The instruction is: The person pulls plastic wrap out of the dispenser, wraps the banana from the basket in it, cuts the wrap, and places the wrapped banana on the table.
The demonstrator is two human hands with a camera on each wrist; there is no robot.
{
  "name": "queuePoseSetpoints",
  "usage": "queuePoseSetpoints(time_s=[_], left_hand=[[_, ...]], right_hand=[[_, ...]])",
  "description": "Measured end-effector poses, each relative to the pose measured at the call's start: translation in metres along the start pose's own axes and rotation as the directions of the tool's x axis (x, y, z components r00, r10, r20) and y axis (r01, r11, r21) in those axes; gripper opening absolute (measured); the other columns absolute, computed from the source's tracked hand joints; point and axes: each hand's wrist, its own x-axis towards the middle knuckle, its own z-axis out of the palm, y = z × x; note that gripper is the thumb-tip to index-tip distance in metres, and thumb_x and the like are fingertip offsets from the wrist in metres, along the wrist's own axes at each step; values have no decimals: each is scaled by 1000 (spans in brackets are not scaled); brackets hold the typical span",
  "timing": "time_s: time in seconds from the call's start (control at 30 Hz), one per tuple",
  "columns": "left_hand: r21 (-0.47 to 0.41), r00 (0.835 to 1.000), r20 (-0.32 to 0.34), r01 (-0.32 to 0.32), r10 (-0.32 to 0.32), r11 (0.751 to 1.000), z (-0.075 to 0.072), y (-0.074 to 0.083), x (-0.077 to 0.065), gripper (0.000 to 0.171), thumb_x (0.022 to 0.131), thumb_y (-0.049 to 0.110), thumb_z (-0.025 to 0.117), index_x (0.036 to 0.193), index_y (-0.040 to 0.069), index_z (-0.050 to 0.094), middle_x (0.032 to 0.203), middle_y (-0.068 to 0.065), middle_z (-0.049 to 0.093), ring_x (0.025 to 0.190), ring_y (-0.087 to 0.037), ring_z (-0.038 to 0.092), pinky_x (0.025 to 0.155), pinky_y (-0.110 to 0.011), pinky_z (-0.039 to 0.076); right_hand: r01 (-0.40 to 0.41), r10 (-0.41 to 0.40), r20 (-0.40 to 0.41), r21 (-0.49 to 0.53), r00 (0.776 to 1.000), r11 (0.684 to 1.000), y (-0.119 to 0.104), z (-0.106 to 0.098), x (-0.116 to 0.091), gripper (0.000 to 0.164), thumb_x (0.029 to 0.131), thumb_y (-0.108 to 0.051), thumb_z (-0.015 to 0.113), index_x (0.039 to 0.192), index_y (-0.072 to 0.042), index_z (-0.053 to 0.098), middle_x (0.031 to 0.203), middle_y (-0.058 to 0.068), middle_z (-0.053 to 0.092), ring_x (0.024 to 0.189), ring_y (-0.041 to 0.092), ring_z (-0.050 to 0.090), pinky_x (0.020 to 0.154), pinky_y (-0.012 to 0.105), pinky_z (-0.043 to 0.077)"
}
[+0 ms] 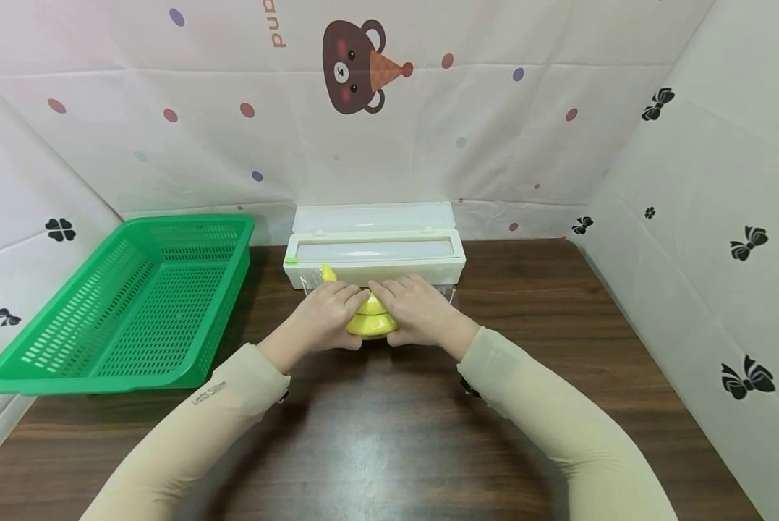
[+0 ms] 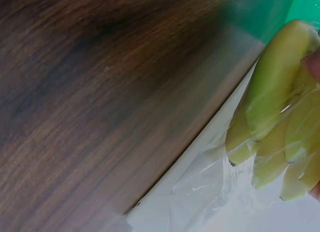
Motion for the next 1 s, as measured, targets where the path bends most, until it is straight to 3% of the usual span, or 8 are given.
queuePoseSetpoints(time_s=[0.33, 0.6, 0.8, 1.0], left_hand=[[-36, 1000, 25, 13, -12, 999, -8, 5, -2, 64, 55, 40, 77, 104, 1, 64, 84, -6, 68, 69, -21, 59, 65, -31, 50], [-105, 997, 73, 26, -19, 994, -10, 8, -3, 63, 57, 40, 76, 105, 1, 64, 85, -6, 69, 73, -20, 62, 69, -31, 52], [-150, 991, 133, 52, -32, 987, -11, 12, -4, 62, 59, 40, 76, 106, 1, 65, 85, -5, 68, 71, -19, 60, 69, -29, 50], [-201, 987, 150, 88, -58, 976, -12, 14, -7, 58, 58, 37, 76, 103, 3, 65, 84, -4, 68, 69, -18, 58, 66, -29, 49]], right_hand=[[18, -18, 1, 17, 1000, 1000, -4, -4, -4, 81, 65, -38, 73, 133, 0, 50, 112, 9, 65, 96, 25, 61, 85, 40, 47], [7, -10, 40, 79, 999, 997, -8, -7, -5, 81, 64, -37, 74, 132, 1, 50, 113, 8, 66, 96, 24, 61, 83, 39, 46], [15, -20, 45, 109, 999, 994, -10, -5, -8, 81, 62, -36, 74, 130, 1, 52, 109, 6, 66, 93, 21, 62, 78, 37, 48], [29, -37, 66, 114, 997, 993, -11, -3, -8, 83, 61, -38, 74, 131, 1, 52, 107, 6, 67, 91, 20, 63, 77, 37, 49]])
